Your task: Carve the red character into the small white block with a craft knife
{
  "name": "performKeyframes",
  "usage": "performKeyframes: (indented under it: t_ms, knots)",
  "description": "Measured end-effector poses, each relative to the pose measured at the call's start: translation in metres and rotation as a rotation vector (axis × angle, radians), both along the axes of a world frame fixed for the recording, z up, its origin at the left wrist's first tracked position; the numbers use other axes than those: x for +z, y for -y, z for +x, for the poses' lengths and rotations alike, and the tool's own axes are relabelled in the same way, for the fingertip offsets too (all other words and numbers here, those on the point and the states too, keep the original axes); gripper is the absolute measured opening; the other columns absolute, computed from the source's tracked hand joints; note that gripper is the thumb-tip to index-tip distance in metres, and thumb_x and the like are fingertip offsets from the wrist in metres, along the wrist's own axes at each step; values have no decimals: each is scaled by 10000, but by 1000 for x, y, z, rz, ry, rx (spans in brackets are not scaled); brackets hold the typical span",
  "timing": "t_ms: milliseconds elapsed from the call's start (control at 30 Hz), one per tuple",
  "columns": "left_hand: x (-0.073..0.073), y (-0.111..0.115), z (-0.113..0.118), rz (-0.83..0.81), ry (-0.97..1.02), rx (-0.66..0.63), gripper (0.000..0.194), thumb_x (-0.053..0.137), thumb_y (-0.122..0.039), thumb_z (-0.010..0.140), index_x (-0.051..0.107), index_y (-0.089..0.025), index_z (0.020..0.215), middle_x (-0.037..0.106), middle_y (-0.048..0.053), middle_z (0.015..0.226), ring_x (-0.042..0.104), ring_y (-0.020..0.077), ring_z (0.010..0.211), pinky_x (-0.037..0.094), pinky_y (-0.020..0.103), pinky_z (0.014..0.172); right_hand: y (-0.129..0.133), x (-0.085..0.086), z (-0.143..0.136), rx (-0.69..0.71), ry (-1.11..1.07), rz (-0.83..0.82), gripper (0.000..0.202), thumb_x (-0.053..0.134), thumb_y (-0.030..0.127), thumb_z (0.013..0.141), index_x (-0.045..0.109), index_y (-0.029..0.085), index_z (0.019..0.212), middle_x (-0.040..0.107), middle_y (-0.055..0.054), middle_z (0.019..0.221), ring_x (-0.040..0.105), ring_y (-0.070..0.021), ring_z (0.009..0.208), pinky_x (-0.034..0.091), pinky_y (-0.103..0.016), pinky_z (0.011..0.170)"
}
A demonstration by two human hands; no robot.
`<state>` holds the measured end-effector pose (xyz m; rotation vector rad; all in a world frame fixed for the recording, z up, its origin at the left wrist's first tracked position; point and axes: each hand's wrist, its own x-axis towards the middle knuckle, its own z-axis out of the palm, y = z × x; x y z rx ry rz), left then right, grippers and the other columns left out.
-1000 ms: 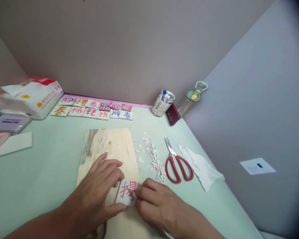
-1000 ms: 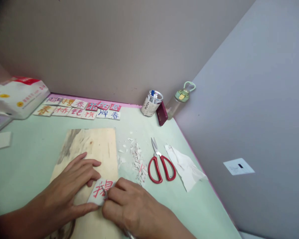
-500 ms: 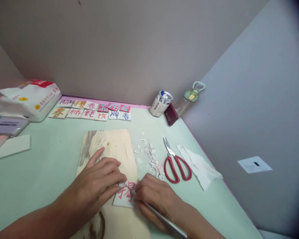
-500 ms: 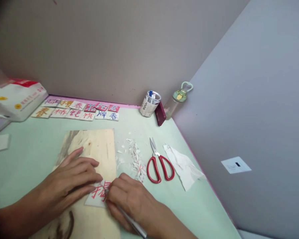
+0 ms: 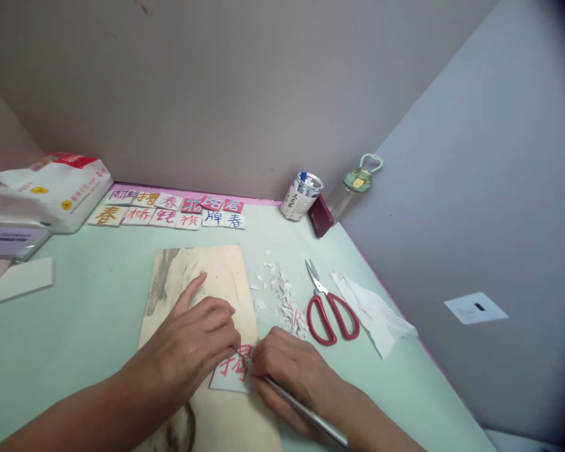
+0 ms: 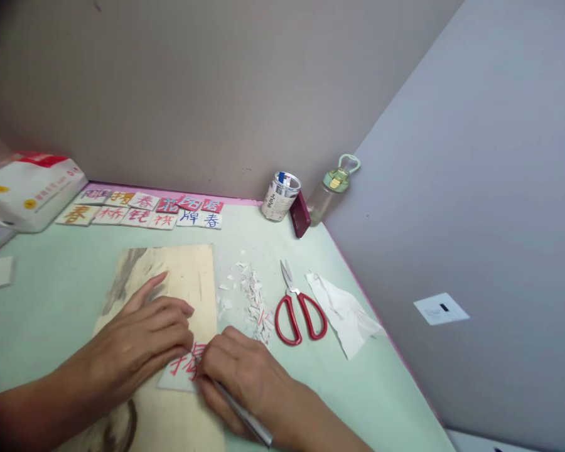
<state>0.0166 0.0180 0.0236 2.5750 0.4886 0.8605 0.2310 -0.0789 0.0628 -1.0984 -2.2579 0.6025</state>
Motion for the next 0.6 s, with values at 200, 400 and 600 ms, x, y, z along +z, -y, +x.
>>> performKeyframes:
  t_ms: [200, 400, 600]
  knots:
    - [-8, 3, 1, 91, -26, -29, 306, 359, -25, 994, 566, -198, 851, 582, 4, 846, 599, 183, 934, 122, 614, 1249, -1, -1, -2, -21, -21, 7, 155, 459, 96, 989, 499, 205, 887, 575, -26, 805, 477, -159, 741, 424, -281, 680]
    - [5, 5, -4, -26, -105, -94, 271, 359, -20, 958, 514, -227, 878, 569, -13, 858, 582, 176, 885, 197, 568, 1249, 0, -2, -2, -22, -13, -21, 165, 429, 105, 989, 478, 220, 881, 566, -24, 794, 474, -165, 732, 417, -297, 658]
    - [21, -2, -8, -231, 5, -5, 178, 379, -145, 1039, 471, -252, 930, 578, -64, 842, 616, 129, 829, 210, 462, 1266, 1, 2, -3, -45, -45, -70, 151, 447, 129, 993, 518, 219, 894, 612, -42, 834, 534, -173, 770, 465, -299, 690]
